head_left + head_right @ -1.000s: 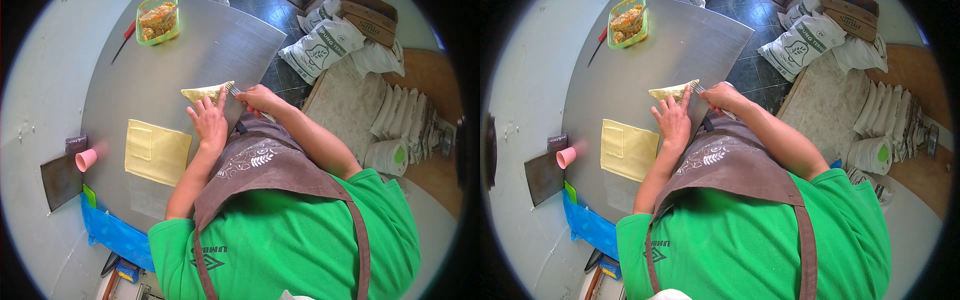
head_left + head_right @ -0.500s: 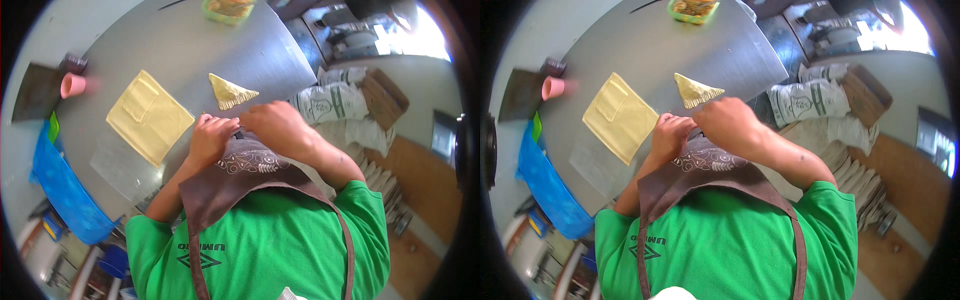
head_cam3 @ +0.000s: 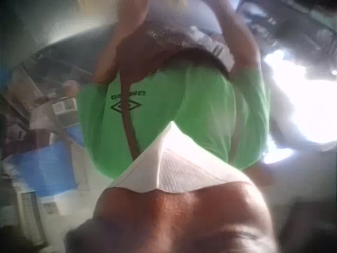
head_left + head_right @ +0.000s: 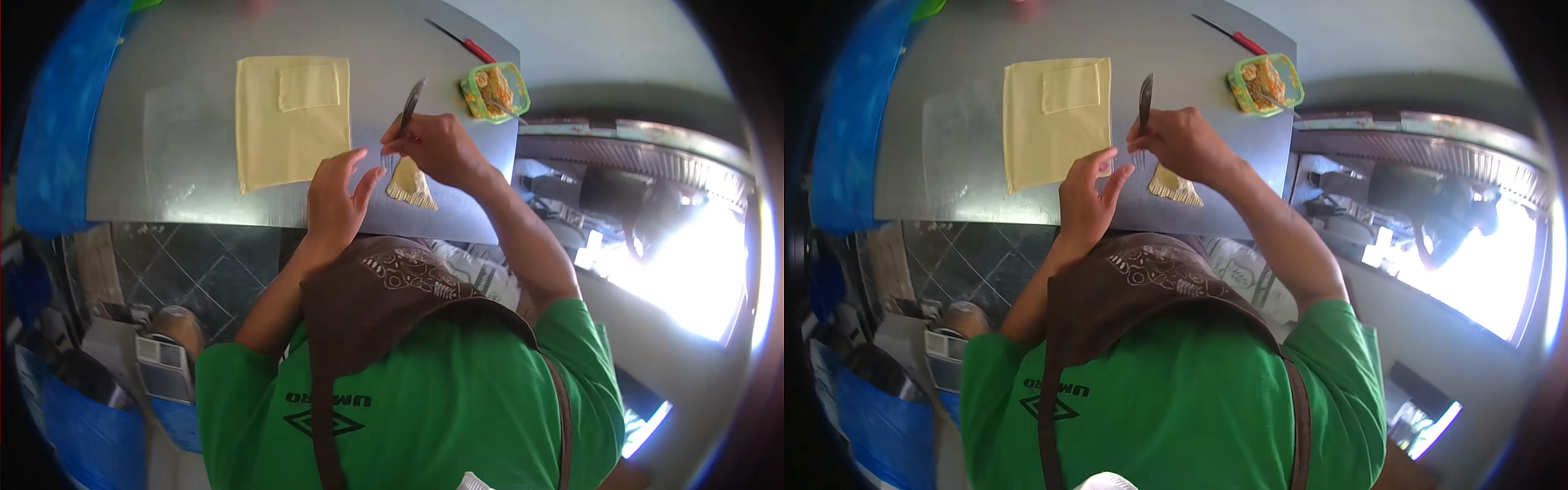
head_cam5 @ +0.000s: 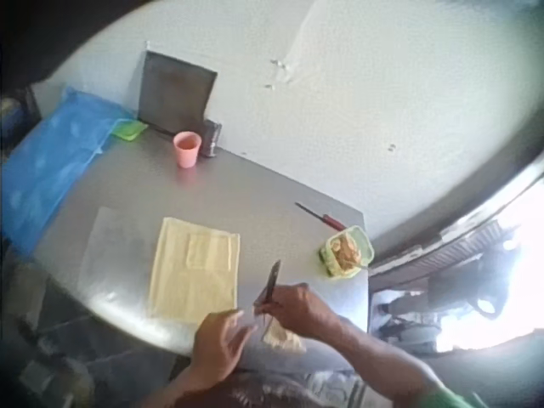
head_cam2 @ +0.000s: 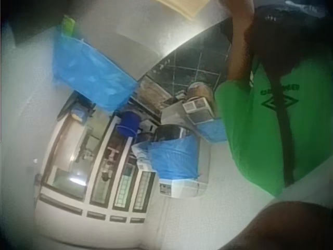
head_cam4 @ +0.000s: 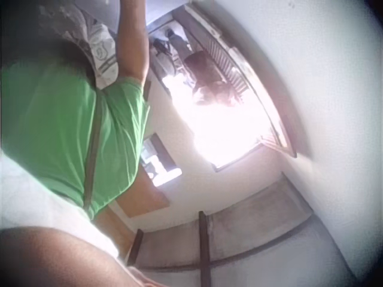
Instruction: Prepare pastries by filling square dough pieces with a corn and cheese mixture, folding them into triangles, and sealing the edges with a fork.
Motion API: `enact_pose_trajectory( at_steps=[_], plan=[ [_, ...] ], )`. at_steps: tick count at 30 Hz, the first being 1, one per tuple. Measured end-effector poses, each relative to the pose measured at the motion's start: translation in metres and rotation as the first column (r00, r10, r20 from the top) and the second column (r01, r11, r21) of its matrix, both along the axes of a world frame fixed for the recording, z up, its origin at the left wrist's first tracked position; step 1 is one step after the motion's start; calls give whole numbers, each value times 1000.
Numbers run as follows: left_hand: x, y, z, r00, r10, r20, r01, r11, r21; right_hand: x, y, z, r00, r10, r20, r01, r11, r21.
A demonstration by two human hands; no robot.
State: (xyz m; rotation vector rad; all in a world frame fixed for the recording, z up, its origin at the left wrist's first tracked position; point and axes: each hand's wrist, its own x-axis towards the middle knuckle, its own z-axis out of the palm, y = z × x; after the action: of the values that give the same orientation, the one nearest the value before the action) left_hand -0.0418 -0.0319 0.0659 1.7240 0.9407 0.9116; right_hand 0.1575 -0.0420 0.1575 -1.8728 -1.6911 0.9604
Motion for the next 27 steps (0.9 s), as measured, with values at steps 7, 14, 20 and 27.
enact_pose_trajectory(
  at_steps=[7, 14, 20, 27],
  plan=[
    [-8, -91, -84, 976, -96, -195, 127, 980, 155, 22, 42, -49, 880, 472, 48, -421, 823, -382],
    [42, -154, -99, 886, 135, -444, 49, 925, 377, 11, 42, -81, 672, 740, -15, -691, 620, -372],
    [72, -184, -107, 826, 281, -489, -104, 928, 358, 24, 24, -103, 599, 801, -7, -769, 572, -286],
    [84, -194, -110, 783, 374, -497, -197, 907, 371, 32, 20, -112, 587, 806, -79, -806, 571, -157]
  ],
)
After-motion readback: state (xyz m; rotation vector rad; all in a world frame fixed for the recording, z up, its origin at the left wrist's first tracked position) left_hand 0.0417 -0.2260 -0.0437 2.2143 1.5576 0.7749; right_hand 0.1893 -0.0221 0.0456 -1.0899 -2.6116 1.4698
